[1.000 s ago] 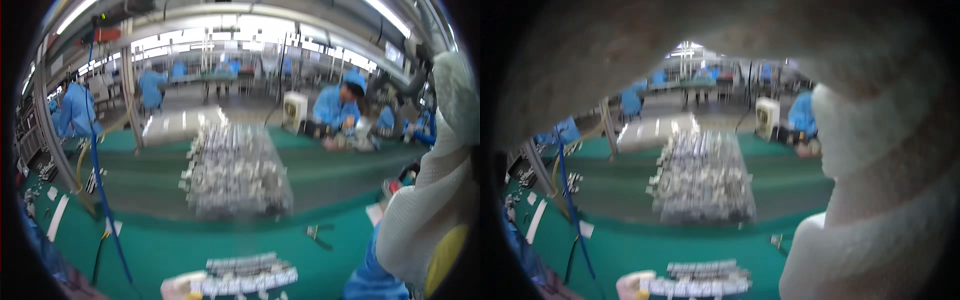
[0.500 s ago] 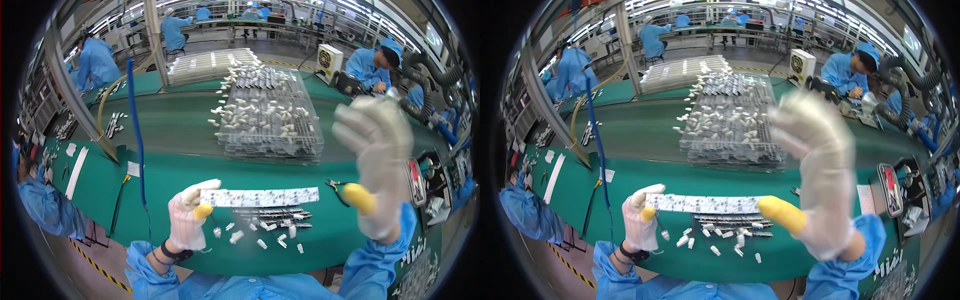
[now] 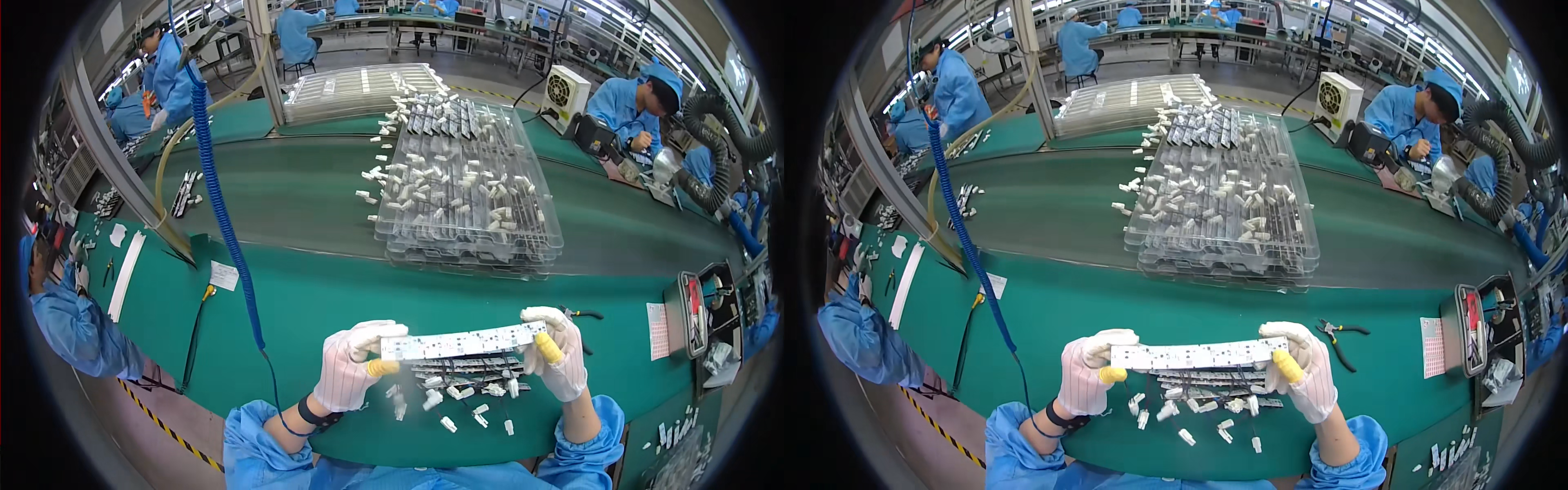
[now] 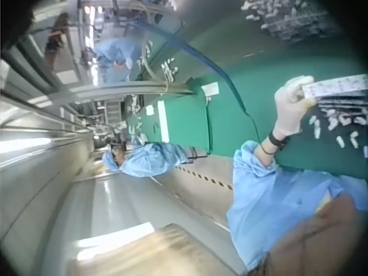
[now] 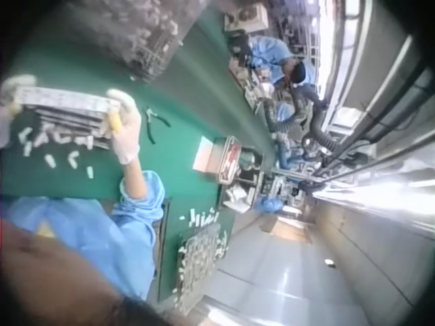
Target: Assembling and inspecting small electronic components on a strip at a factory workstation.
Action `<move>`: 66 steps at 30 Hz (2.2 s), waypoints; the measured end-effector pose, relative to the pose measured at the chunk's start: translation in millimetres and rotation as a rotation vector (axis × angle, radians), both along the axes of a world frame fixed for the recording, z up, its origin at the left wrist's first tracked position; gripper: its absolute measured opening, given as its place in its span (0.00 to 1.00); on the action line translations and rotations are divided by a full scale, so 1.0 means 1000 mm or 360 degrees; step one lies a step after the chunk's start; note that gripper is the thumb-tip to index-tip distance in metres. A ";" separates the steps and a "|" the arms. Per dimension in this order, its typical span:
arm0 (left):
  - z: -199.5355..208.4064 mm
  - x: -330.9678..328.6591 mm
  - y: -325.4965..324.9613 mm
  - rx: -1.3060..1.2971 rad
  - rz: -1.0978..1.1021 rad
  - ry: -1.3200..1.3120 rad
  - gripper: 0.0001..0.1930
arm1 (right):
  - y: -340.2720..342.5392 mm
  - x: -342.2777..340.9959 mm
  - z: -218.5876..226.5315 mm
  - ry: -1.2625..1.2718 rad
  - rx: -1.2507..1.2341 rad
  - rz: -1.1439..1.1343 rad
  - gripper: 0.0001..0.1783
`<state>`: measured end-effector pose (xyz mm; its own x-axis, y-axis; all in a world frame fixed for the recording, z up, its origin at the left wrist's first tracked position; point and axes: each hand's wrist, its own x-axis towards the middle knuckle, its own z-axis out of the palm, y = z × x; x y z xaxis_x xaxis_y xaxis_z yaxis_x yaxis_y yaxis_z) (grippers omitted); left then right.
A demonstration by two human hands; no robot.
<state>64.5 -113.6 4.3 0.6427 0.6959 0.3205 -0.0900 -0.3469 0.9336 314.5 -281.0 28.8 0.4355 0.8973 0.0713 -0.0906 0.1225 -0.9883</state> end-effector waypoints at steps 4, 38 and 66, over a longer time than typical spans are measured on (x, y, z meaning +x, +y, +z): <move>0.008 0.000 0.004 0.0580 -0.0003 0.0036 0.22 | -0.009 0.000 0.005 -0.0019 -0.0081 -0.0099 0.18; -0.014 -0.002 -0.001 0.0235 0.0100 -0.0056 0.22 | -0.026 -0.005 0.028 -0.0138 -0.0150 0.0015 0.20; -0.010 -0.003 -0.009 -0.0014 0.0016 -0.0203 0.27 | -0.016 0.006 0.001 0.0009 -0.0036 -0.0015 0.25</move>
